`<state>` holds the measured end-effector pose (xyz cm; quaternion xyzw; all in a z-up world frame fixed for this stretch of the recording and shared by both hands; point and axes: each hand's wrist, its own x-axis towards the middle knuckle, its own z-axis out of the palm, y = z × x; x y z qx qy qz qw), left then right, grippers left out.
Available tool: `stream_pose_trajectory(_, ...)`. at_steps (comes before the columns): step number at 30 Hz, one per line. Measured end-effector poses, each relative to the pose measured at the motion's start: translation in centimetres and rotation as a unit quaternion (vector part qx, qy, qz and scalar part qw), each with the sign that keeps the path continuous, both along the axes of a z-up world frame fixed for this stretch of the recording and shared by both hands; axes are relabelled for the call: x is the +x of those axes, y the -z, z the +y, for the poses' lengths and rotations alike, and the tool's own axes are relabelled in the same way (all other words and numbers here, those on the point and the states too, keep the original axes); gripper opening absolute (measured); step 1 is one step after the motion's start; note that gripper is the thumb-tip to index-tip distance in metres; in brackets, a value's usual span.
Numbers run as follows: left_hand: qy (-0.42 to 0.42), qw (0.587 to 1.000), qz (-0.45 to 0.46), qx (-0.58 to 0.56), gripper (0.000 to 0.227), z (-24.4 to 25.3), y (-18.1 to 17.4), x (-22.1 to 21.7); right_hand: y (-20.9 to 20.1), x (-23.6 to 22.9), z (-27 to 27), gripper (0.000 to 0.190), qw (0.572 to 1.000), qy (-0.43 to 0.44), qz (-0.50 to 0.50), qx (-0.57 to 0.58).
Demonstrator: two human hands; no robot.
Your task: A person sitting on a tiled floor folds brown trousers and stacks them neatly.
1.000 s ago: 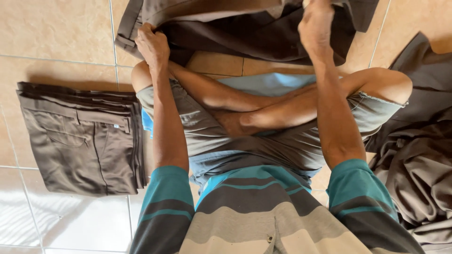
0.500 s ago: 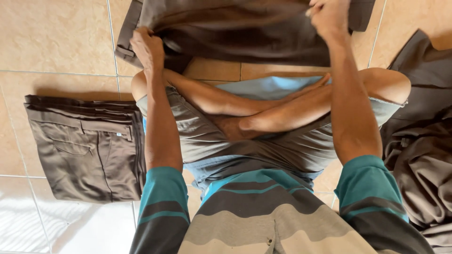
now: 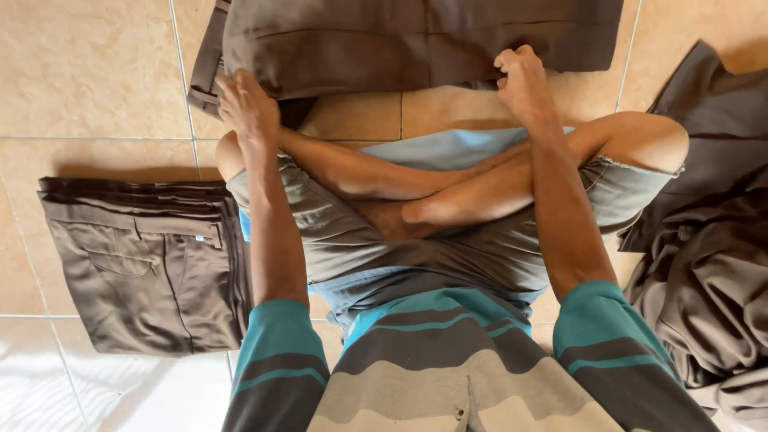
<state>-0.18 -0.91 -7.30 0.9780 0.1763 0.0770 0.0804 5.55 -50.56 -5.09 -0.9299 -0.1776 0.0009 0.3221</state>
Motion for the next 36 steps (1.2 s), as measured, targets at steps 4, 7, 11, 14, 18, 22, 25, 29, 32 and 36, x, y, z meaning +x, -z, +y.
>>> stream_pose_trajectory(4,0.125,0.951,-0.126,0.254,0.084,-6.1,2.7,0.7,-0.3,0.1,0.3,0.028,1.000,0.012,0.002,-0.011)
stream_pose_trajectory(7,0.194,0.970,0.103,0.105,0.091,-8.5,3.3,1.9,-1.4,-0.3,1.7,0.033,1.000,-0.025,0.001,0.016)
stream_pose_trajectory(11,0.134,0.944,0.300,-0.001,0.082,-3.9,2.1,4.2,-2.7,-0.9,2.0,0.036,0.999,-0.035,-0.030,0.027)
stream_pose_trajectory(14,0.075,0.930,0.359,0.017,0.074,0.4,-2.1,4.5,0.3,-0.1,-0.7,0.029,0.985,0.146,-0.090,-0.028)
stream_pose_trajectory(18,0.036,0.912,0.406,-0.040,0.084,3.0,-5.7,3.3,4.7,0.9,-2.5,0.054,0.940,0.287,0.072,-0.170)
stream_pose_trajectory(22,0.067,0.942,0.312,0.101,0.063,1.2,-1.4,2.8,5.7,2.1,-0.5,0.045,0.969,0.211,0.120,-0.049)
stream_pose_trajectory(25,0.198,0.974,0.068,0.085,0.109,-6.4,-1.9,1.9,5.4,3.6,2.7,0.023,0.982,0.184,-0.032,0.024)
stream_pose_trajectory(29,0.275,0.947,-0.037,-0.163,0.139,-18.5,-3.0,3.4,-10.2,0.3,13.4,0.014,0.963,-0.058,-0.135,0.225)
stream_pose_trajectory(32,0.233,0.863,-0.223,-0.390,0.039,-18.1,-1.3,4.0,-13.4,-1.8,17.3,0.021,0.968,-0.080,-0.105,0.213)
stream_pose_trajectory(36,-0.054,0.857,-0.298,-0.416,0.026,-7.8,-0.7,3.9,-7.5,-2.7,15.9,0.014,0.959,0.031,-0.137,0.247)
